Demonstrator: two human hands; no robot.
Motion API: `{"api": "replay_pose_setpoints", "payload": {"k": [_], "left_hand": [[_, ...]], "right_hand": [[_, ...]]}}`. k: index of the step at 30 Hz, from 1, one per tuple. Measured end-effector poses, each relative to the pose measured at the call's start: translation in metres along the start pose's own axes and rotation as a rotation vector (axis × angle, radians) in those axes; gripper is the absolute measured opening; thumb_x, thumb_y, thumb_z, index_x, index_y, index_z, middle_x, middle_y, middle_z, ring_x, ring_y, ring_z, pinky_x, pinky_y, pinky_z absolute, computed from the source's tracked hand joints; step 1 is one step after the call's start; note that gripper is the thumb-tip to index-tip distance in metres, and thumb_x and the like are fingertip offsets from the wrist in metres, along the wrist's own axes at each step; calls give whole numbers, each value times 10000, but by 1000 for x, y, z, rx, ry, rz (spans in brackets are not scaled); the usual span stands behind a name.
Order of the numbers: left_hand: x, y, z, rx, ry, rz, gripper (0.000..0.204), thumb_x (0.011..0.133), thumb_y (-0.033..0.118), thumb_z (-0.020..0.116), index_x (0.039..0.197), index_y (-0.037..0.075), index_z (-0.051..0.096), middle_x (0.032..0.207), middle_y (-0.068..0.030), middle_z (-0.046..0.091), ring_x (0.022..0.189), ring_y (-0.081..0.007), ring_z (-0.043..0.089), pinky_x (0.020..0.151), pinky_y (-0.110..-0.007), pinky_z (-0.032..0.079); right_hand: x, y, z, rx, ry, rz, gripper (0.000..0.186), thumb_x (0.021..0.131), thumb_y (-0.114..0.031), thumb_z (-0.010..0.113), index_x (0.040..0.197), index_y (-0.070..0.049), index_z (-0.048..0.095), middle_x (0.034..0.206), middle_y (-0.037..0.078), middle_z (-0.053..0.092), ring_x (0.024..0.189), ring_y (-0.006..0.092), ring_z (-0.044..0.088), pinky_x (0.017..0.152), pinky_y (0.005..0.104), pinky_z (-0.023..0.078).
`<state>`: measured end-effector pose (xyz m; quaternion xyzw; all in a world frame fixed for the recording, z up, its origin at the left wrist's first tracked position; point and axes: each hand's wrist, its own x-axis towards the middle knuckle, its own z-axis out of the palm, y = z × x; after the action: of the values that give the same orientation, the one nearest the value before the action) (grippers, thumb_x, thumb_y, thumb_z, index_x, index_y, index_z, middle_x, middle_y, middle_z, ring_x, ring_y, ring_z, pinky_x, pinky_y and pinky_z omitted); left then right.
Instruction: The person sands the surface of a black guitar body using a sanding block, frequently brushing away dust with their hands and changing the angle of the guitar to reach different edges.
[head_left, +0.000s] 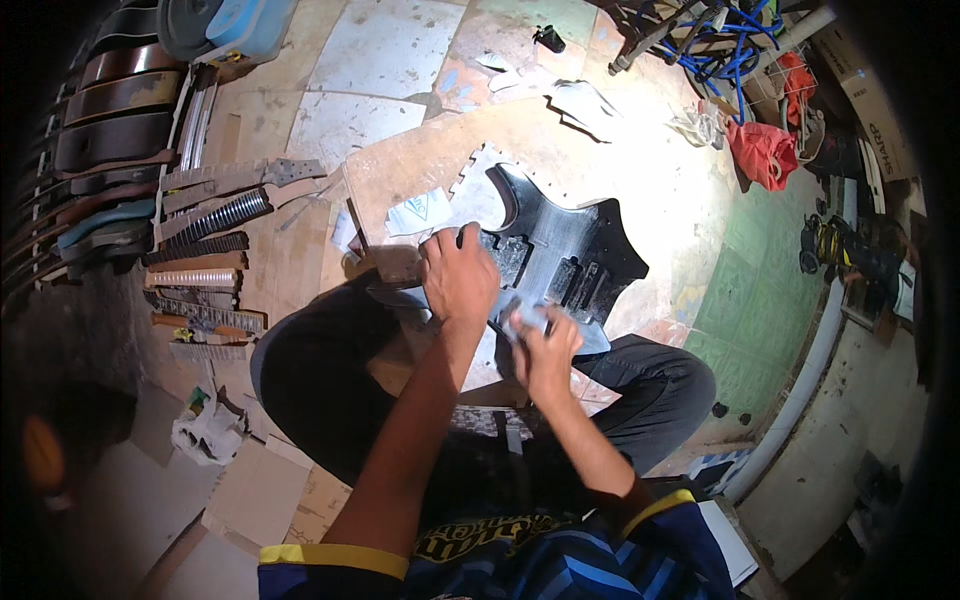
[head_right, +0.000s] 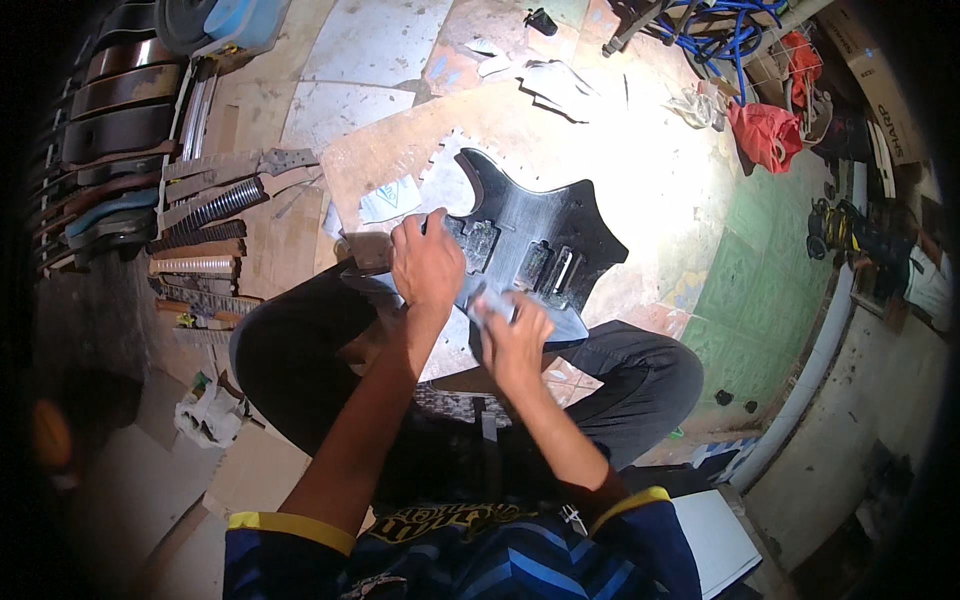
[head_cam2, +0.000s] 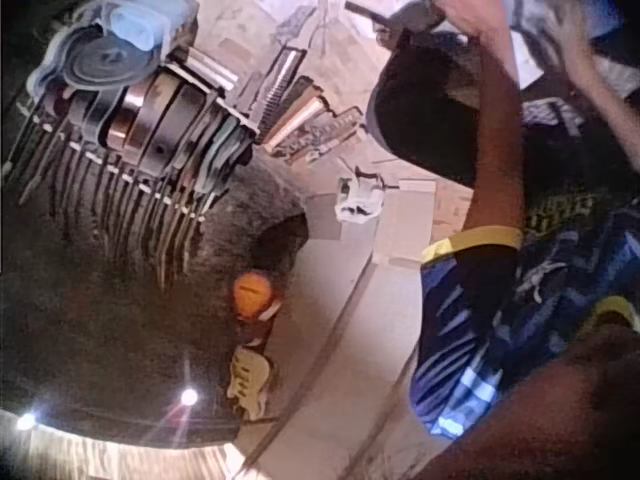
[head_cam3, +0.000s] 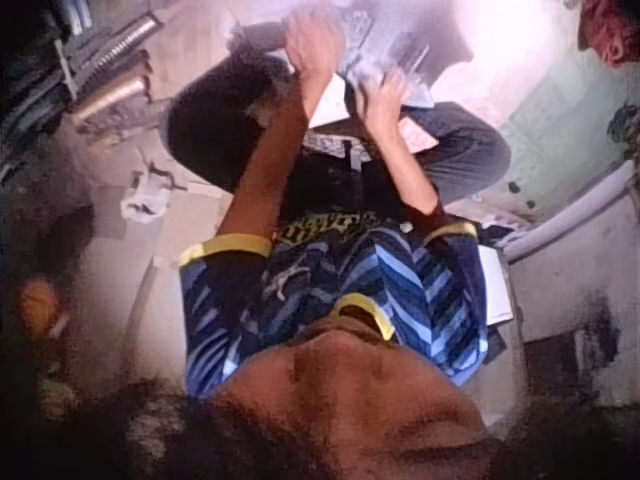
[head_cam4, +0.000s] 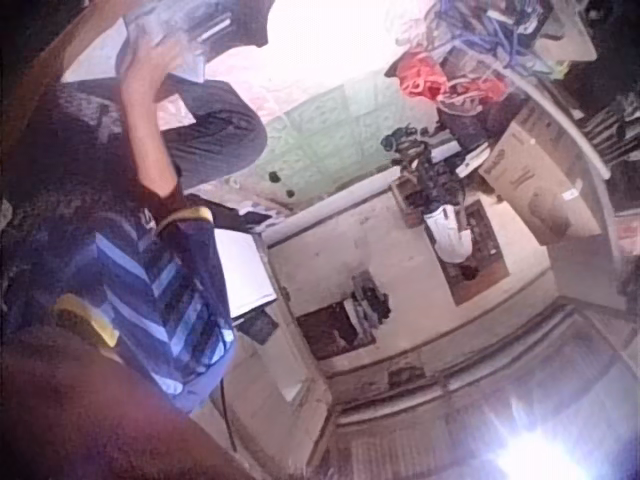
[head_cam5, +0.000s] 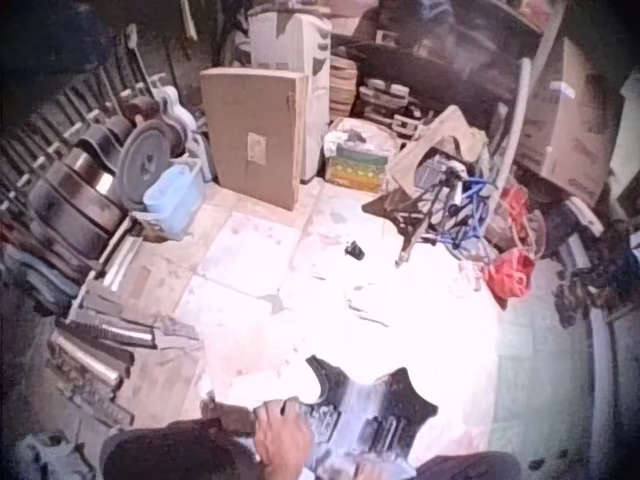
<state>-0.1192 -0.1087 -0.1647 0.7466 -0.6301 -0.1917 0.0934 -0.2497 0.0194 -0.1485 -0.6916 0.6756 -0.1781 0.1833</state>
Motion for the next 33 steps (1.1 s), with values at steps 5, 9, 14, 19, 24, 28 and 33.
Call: {"api": "replay_pose_setpoints", "payload": {"k": [5, 9, 14, 19, 24, 28, 33], "left_hand": [[-2, -2, 3, -2, 83, 44, 329, 904, 166, 608, 1226, 146, 672, 1154, -131, 586, 1099, -357, 562, 891, -477, 507], [-3, -6, 3, -13, 89, 37, 332, 903, 160, 607, 1229, 147, 666, 1170, -130, 579, 1104, -356, 560, 892, -468, 509], [-5, -2, 6, -20, 80, -1, 330, 900, 161, 600, 1222, 146, 670, 1171, -127, 581, 1107, -352, 561, 914, -466, 501], [-7, -3, 9, -14, 160, 83, 302, 847, 158, 650, 1144, 133, 701, 1093, -124, 592, 1047, -339, 579, 889, -453, 504], [-2, 1, 5, -3, 75, 27, 340, 908, 164, 602, 1241, 134, 664, 1142, -130, 590, 1108, -354, 569, 922, -469, 505], [-4, -3, 6, -15, 137, 58, 323, 910, 156, 598, 1225, 129, 665, 1132, -142, 587, 1085, -358, 574, 930, -471, 500], [3, -2, 2, 7, 109, 39, 328, 909, 162, 596, 1226, 118, 664, 1127, -141, 587, 1093, -351, 570, 921, -473, 494]], "right_hand": [[126, 14, -17, -25, 129, 78, 376, 838, -166, 754, 1210, -197, 705, 1247, 233, 546, 1190, 424, 501, 948, 553, 368], [106, 14, -9, -20, 160, 74, 384, 852, -184, 741, 1233, -194, 698, 1238, 248, 539, 1193, 431, 495, 945, 550, 363], [25, 5, -8, 7, 0, -33, 389, 800, -99, 758, 1168, -220, 720, 1279, 215, 542, 1226, 410, 495, 981, 547, 350], [155, 23, -23, -60, 200, 104, 426, 835, -155, 752, 1252, -190, 674, 1231, 230, 534, 1144, 409, 505, 912, 531, 383], [-5, -2, -3, 34, -8, 56, 395, 795, -111, 759, 1171, -224, 721, 1239, 228, 541, 1222, 407, 494, 953, 520, 354], [114, 8, -20, -63, 133, 48, 437, 840, -136, 754, 1262, -203, 666, 1205, 220, 542, 1129, 402, 509, 906, 533, 375], [64, 12, -2, -92, 137, 12, 482, 796, -130, 780, 1261, -202, 679, 1236, 214, 549, 1188, 413, 498, 932, 540, 368]]}}
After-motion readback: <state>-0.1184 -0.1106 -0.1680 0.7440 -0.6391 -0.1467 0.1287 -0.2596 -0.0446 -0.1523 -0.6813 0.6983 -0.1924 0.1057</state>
